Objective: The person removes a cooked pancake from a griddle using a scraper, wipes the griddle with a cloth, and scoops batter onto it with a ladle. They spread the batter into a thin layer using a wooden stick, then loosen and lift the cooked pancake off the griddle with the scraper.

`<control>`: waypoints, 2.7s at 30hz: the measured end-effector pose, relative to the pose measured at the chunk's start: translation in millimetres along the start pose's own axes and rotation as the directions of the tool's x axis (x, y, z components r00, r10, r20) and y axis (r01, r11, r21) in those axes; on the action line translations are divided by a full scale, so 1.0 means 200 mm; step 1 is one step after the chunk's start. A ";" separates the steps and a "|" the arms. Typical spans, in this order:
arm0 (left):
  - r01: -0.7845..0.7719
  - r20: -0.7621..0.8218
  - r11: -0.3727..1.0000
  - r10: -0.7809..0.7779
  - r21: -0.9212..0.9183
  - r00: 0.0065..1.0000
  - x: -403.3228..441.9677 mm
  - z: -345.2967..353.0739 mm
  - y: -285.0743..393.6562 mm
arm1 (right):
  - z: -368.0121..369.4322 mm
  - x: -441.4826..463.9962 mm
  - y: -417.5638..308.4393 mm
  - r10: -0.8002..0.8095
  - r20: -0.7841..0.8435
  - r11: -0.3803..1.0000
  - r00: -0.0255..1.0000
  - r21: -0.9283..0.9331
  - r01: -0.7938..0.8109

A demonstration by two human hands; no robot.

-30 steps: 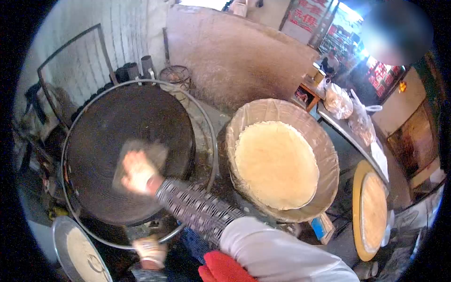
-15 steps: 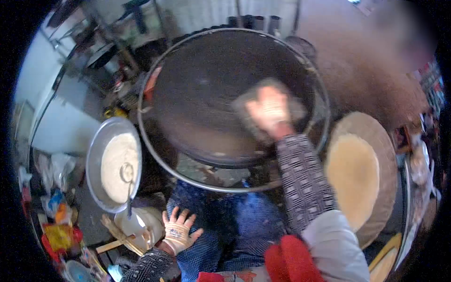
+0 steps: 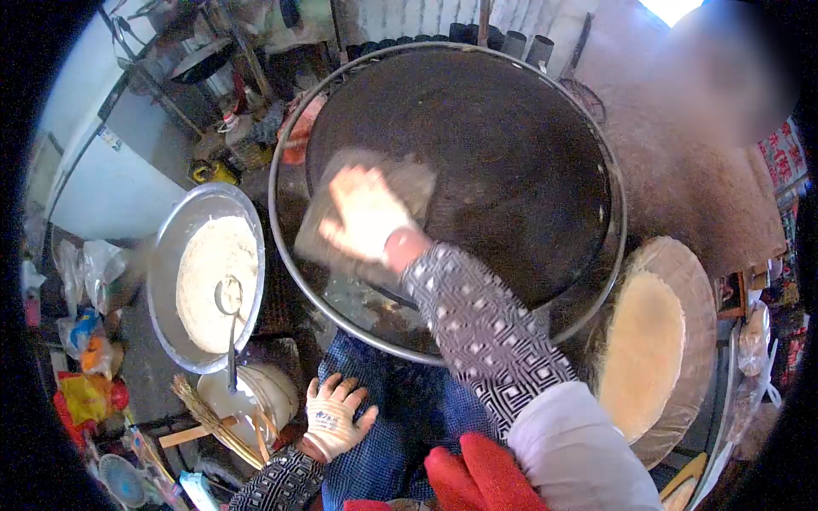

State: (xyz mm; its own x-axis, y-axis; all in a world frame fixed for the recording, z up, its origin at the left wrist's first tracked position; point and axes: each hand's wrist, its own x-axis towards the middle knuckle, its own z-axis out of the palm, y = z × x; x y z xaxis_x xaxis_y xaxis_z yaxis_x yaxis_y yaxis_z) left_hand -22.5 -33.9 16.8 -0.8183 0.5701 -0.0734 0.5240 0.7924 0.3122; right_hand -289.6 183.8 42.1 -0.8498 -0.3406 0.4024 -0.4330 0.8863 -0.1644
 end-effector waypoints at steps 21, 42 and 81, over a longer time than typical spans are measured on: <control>0.107 0.066 0.994 -0.104 -0.035 0.992 -0.06 -0.05 -0.10 | -0.37 -0.27 1.33 0.669 -0.112 0.659 0.735 -0.368 -0.656; 0.087 0.044 0.993 -0.091 0.079 0.995 -0.07 0.02 0.01 | -0.55 -1.12 0.79 0.784 0.092 0.586 0.614 -0.434 -0.684; 0.218 0.267 0.227 0.214 -0.949 0.940 -0.29 -0.03 1.40 | -0.97 -3.27 -0.92 0.976 0.214 -0.112 -0.047 0.299 -0.948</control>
State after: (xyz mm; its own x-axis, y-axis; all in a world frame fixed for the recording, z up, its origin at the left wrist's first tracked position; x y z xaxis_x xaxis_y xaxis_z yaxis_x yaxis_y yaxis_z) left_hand 170.0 154.3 114.7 -0.5937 0.7633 -0.2546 -0.2831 0.0980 0.9541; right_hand 403.7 303.9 -16.2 -0.4465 0.8138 -0.3719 0.7635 0.1298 -0.6327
